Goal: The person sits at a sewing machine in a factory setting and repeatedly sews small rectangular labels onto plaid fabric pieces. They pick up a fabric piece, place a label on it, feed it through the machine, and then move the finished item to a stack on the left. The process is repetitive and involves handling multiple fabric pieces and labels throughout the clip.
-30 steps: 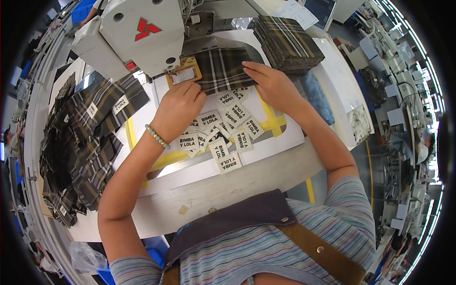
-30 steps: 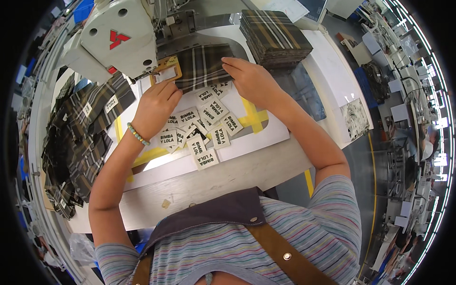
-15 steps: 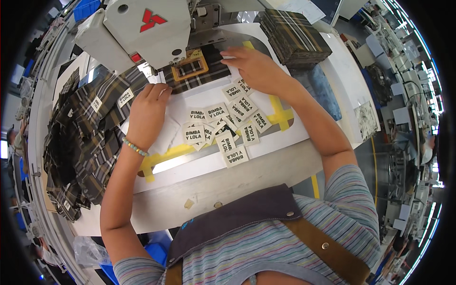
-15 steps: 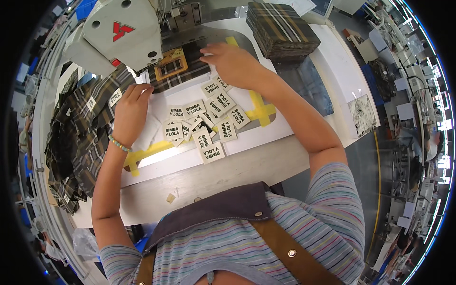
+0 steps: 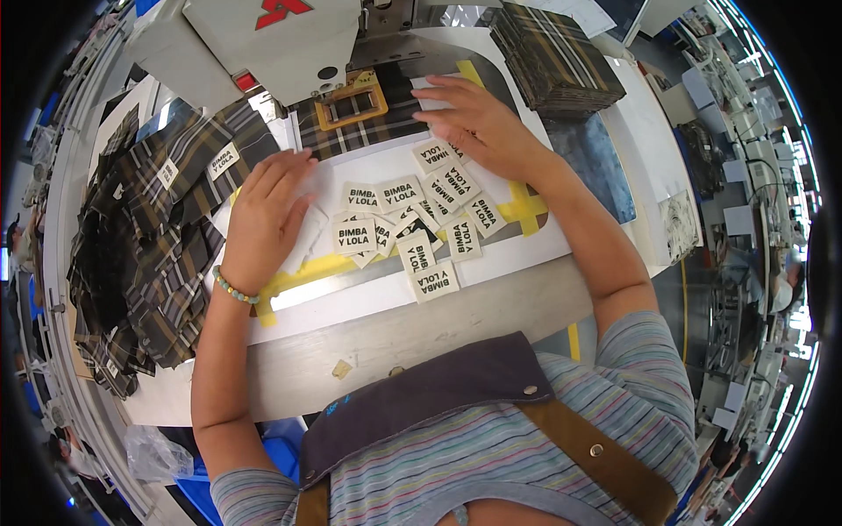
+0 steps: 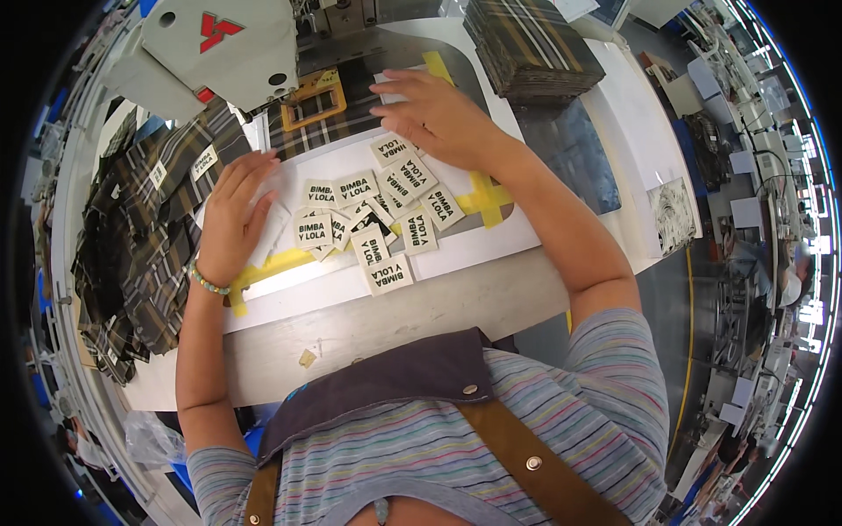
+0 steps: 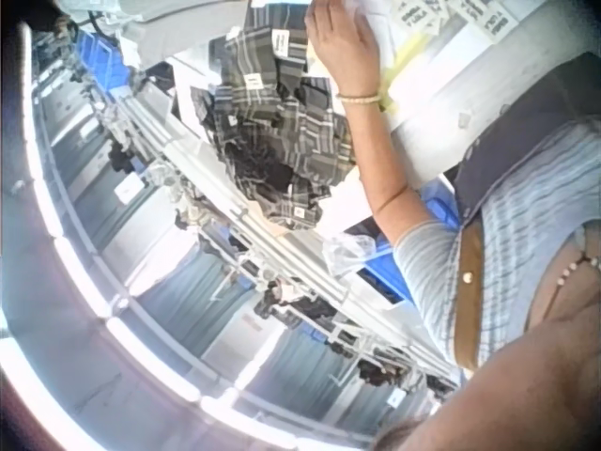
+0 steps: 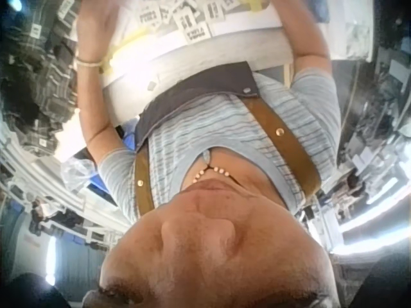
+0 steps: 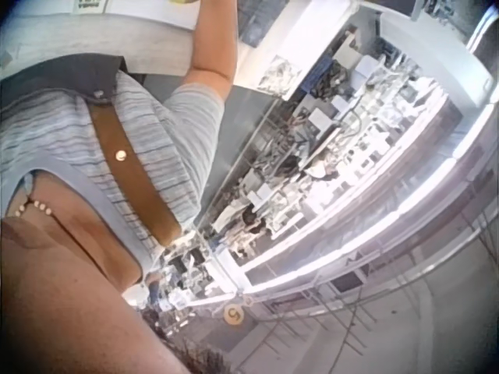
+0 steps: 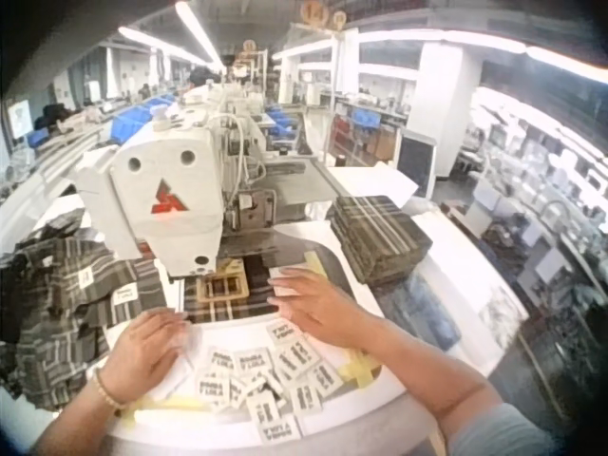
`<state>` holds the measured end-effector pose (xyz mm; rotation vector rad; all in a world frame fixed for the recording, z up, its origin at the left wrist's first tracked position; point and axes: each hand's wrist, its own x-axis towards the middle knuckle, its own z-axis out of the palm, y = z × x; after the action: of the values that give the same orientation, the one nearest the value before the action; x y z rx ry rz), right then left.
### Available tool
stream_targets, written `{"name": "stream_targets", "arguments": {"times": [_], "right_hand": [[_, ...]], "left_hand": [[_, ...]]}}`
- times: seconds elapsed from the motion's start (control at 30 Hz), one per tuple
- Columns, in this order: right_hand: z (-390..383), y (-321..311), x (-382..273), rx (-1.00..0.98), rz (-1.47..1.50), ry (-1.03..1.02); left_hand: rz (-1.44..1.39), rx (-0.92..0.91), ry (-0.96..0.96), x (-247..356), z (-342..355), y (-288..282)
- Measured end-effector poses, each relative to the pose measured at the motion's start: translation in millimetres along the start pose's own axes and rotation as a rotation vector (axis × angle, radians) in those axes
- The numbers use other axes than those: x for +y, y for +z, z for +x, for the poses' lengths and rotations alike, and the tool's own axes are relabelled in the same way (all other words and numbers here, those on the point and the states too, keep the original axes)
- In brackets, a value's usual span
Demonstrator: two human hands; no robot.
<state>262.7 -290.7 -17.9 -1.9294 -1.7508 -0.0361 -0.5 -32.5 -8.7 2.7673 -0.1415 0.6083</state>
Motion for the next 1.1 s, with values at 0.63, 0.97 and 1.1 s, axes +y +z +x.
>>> {"name": "stream_targets", "arguments": {"times": [0.63, 0.97, 1.1], "right_hand": [[3, -3, 0, -0.069, 0.01, -0.011], [2, 0, 3, -0.026, 0.023, -0.008], [1, 3, 9, -0.031, 0.01, -0.042]], "left_hand": [[0.093, 0.055, 0.07, -3, -2, 2], [0.154, 0.003, 0.051, -5, -5, 5], [0.112, 0.031, 0.074, -3, 0, 1]]}}
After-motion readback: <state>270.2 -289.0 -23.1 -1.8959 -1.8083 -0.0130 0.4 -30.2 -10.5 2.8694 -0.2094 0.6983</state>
